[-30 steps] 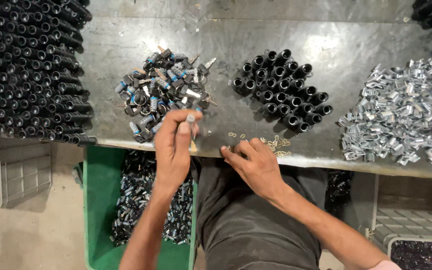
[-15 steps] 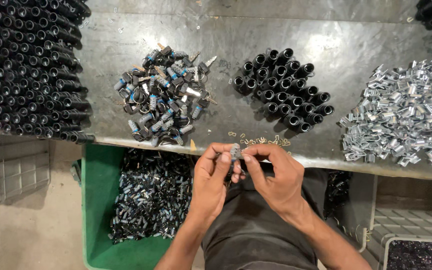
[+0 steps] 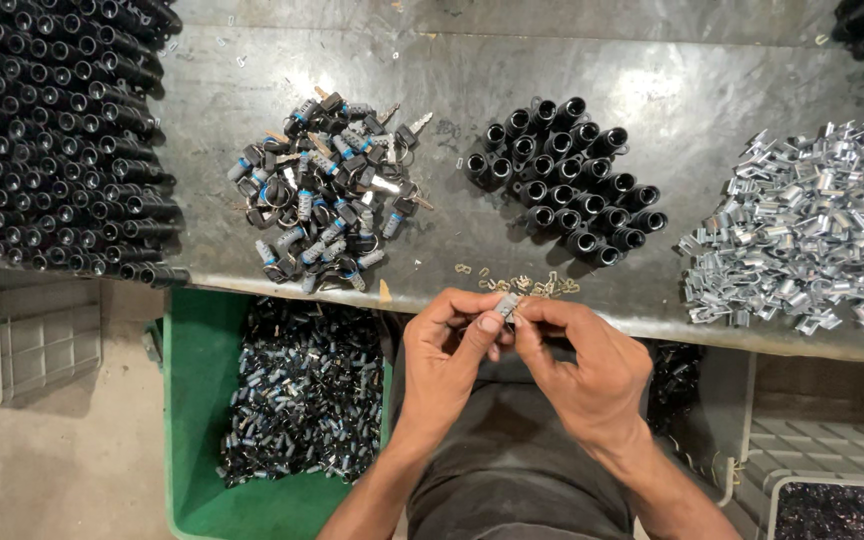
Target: The person repeatedly picks small metal components from a green bin and a metal table, then inserts them into black cylindrical parts. They handle the items one at a time, placing assembled units back on the table while continuing the cycle.
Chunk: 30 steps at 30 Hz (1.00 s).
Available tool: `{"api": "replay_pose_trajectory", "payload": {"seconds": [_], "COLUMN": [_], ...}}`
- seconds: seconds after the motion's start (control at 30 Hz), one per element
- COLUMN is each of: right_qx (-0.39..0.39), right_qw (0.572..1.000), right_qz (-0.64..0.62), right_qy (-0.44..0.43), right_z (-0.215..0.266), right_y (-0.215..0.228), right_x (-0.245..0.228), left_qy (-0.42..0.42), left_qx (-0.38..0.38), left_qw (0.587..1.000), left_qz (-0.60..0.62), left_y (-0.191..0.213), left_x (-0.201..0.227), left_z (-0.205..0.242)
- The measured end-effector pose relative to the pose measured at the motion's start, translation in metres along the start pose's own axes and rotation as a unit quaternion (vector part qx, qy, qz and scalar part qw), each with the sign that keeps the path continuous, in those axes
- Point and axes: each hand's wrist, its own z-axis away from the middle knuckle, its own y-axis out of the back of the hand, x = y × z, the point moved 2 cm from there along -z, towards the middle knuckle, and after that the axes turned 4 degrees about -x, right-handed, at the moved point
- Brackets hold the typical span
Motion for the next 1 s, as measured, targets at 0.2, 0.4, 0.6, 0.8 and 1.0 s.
{"api": "replay_pose_trajectory", "payload": {"seconds": [0.2,0.4,0.6,0.8,1.0], "right_qx": [-0.127,-0.047,-0.06,-0.106,-0.104], "right_qw": [0.897,0.852,0.911,0.816,0.955], "right_qz": [-0.384,-0.516,-0.379,-0.538,-0.26], "right_qy": [-0.18,-0.079,-0.153,-0.183,-0.101], "right_z": [-0.005,0.003,0.004,0.002,-0.009], "right_y": [-0.002,-0.006,-0.006,-0.017,-0.004], "right_x": [0.029,0.043,0.056,0.055,0.024], "left_qy": [-0.011,-0.091,-0.347,-0.183,-0.145], "left_qx": [-0.085,0.061,0.058,-0.088,-0.144], "left_qw": [0.995,0.934,0.786,0.917,0.923], "left_qz": [0.05,-0.339,-0.508,-0.343,-0.327], "left_y": [-0.01,0.008,0.016,0.002,-0.005], "left_x": [-0.002,0.016,0.033,0.034,0.048], "left_z": [-0.009,-0.085,-0.122,-0.056,-0.038]}}
